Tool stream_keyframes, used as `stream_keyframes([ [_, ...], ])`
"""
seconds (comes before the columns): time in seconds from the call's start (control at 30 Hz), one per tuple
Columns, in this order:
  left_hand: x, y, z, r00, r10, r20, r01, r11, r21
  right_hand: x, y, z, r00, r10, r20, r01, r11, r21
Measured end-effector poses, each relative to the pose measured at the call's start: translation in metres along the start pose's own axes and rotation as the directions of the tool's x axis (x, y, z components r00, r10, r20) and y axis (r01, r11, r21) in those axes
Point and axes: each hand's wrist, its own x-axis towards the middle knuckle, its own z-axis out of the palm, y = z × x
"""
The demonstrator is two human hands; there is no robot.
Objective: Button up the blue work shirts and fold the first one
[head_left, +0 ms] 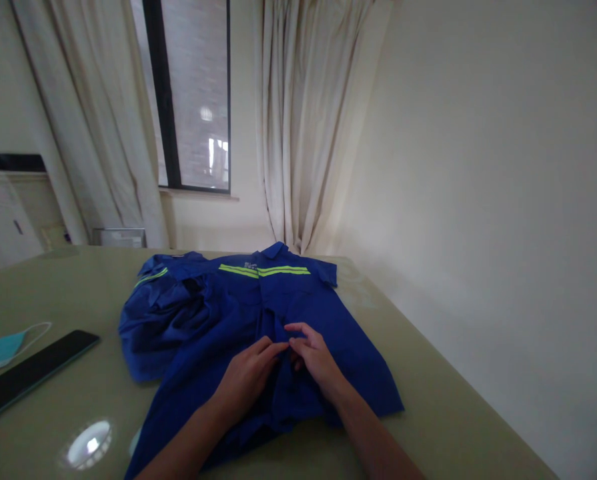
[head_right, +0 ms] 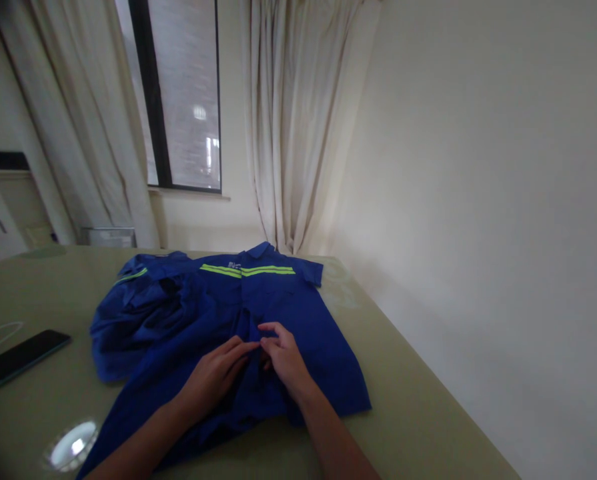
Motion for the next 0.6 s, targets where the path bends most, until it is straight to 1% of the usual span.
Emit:
stream_keyframes([
  [0.1, -0.0006, -0.0010, -0.0013, 1.000, 0.006, -0.018, -0.007, 1.000, -0.029, 0.0000, 0.0011, -0.0003, 1.000, 0.012, 0.012, -0.012, 1.000, -0.001],
  [0.27, -0.0015, 0.0006, -0.0037, 0.999, -0.028, -0.023, 0.026, 0.995, -0.091, 0.0012, 0.0054, 0.0021, 1.000, 0.010, 0.022, -0.010, 1.000, -0.010],
  [0.47, -0.0023, 0.0004, -0.0030, 0.998, -0.052, -0.032, 0.049, 0.993, -0.105, -0.0001, 0.0034, 0.0047, 0.998, -0.008, 0.059, 0.009, 1.000, -0.019],
  [0.53, -0.0028, -0.0001, -0.0024, 0.999, -0.040, -0.031, 0.037, 0.994, -0.101, -0.0013, 0.0026, 0.0048, 0.998, -0.016, 0.059, 0.016, 1.000, -0.002],
  [0.6, -0.0028, 0.0004, -0.0025, 1.000, -0.007, -0.006, 0.007, 0.997, -0.074, -0.0029, 0.0023, 0.0053, 0.999, -0.016, 0.052, 0.015, 1.000, 0.016],
])
